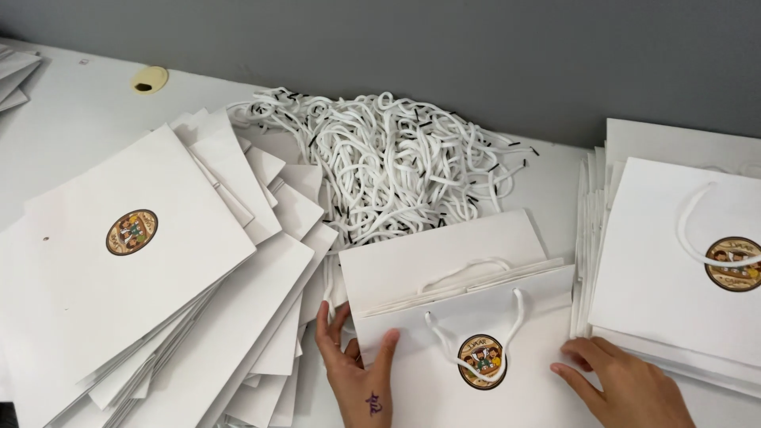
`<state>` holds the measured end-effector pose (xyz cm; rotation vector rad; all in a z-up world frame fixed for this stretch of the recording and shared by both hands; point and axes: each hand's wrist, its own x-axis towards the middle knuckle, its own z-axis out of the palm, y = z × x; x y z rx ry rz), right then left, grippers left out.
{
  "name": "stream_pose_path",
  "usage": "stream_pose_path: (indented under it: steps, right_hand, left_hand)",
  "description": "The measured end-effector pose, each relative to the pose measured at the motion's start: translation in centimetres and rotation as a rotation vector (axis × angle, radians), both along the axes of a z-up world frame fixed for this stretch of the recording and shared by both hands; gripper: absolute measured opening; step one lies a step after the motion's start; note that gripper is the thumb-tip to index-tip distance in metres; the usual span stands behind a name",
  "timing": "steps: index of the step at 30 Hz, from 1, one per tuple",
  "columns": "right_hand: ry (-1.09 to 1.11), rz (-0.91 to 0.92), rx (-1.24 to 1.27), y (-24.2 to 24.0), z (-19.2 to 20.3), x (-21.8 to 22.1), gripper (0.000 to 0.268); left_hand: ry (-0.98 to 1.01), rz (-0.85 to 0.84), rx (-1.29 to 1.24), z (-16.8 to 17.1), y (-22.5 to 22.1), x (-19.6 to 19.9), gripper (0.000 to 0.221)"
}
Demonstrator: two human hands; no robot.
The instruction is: Attaching rope handles to paper shopping bags for a restaurant or shop.
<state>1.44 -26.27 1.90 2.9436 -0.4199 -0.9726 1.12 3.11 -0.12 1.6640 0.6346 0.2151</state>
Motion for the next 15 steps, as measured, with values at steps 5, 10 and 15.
stream_pose_path:
  steps: [5,10,15]
  right_hand:
    - [-0.074,-0.055,0.233,1.3,0.8,0.0,0.039]
    - [-0.786,-0.191,0.708,1.8,1.1,-0.1,0.024]
    - [-0.991,-0.195,0.982,0.6,0.4,0.0,0.049]
  left_hand:
    - [0.156,0.024,-0.325,-1.3,1.7,0.4,0.048]
    - [-0.122,0.100,-0.234,-0.9,5.5,-0.7,0.041]
    - [-0.462,0.093,-0.331,-3.4,8.2,-1.5,0.042]
